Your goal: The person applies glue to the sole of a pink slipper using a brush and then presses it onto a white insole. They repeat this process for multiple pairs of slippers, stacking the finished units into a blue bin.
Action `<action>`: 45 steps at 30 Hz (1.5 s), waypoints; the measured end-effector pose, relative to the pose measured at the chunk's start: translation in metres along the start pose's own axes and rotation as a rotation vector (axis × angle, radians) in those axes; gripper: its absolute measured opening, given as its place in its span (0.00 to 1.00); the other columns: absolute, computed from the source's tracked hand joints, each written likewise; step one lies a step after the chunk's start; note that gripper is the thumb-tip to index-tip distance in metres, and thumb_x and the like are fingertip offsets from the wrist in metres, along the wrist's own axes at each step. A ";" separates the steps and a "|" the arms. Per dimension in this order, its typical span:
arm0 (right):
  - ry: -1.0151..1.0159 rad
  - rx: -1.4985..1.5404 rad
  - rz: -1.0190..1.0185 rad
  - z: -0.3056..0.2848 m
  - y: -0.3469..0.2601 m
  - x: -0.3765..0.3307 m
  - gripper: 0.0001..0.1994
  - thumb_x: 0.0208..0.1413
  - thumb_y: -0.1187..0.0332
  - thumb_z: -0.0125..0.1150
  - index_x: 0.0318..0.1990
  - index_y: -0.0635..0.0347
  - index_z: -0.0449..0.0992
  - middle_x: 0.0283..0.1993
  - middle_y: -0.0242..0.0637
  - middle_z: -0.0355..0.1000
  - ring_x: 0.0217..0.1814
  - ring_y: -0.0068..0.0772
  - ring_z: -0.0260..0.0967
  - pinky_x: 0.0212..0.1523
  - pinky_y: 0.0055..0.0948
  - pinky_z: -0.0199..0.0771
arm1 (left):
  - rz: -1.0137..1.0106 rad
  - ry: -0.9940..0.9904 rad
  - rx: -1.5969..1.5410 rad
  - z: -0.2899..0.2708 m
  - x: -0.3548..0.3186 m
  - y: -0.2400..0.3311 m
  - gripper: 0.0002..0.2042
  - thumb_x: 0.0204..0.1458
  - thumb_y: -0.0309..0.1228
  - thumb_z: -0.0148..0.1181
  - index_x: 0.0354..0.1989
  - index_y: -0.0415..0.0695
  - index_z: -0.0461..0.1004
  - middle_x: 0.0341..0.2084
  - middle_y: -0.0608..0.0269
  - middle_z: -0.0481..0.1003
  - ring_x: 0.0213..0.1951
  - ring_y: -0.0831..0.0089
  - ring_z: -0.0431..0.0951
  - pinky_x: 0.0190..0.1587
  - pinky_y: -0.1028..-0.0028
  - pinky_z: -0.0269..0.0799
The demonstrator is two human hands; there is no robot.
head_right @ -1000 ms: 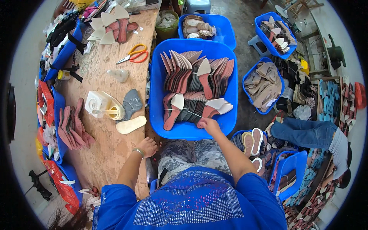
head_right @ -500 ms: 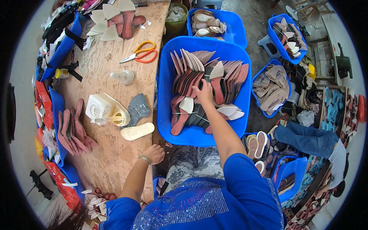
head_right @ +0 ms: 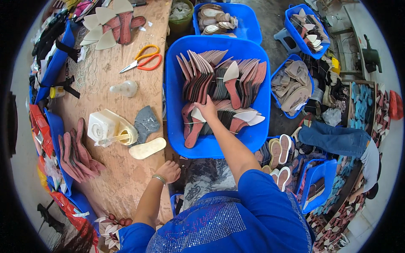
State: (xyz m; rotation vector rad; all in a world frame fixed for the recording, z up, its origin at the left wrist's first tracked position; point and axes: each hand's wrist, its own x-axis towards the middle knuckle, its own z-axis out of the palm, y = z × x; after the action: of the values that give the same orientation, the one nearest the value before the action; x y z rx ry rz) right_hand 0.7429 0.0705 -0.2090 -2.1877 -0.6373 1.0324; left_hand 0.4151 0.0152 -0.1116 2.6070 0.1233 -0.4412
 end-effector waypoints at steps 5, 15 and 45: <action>0.033 -0.161 -0.173 -0.055 -0.003 0.000 0.29 0.47 0.58 0.65 0.55 0.65 0.67 0.56 0.51 0.67 0.58 0.49 0.65 0.56 0.38 0.65 | -0.007 -0.032 -0.012 -0.004 0.003 0.000 0.09 0.50 0.38 0.52 0.25 0.47 0.74 0.25 0.64 0.72 0.36 0.66 0.71 0.43 0.68 0.62; 0.264 -0.447 -0.312 -0.213 0.025 -0.022 0.27 0.45 0.50 0.66 0.49 0.58 0.74 0.48 0.44 0.73 0.52 0.45 0.68 0.51 0.39 0.68 | -0.019 -0.031 0.033 0.001 0.005 0.002 0.10 0.49 0.40 0.54 0.24 0.49 0.74 0.25 0.66 0.71 0.35 0.68 0.70 0.42 0.69 0.61; -0.345 -1.016 -0.209 -0.224 0.126 -0.009 0.53 0.30 0.52 0.76 0.65 0.63 0.52 0.68 0.51 0.50 0.70 0.49 0.48 0.66 0.44 0.53 | -0.052 0.021 0.134 0.000 0.006 0.008 0.10 0.47 0.41 0.55 0.24 0.49 0.72 0.25 0.68 0.70 0.35 0.68 0.69 0.44 0.69 0.61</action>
State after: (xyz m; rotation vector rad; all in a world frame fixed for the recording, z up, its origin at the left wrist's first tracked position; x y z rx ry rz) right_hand 0.9368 -0.0967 -0.1833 -2.6576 -1.8229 1.1093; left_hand 0.4221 0.0084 -0.1104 2.7462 0.1739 -0.4549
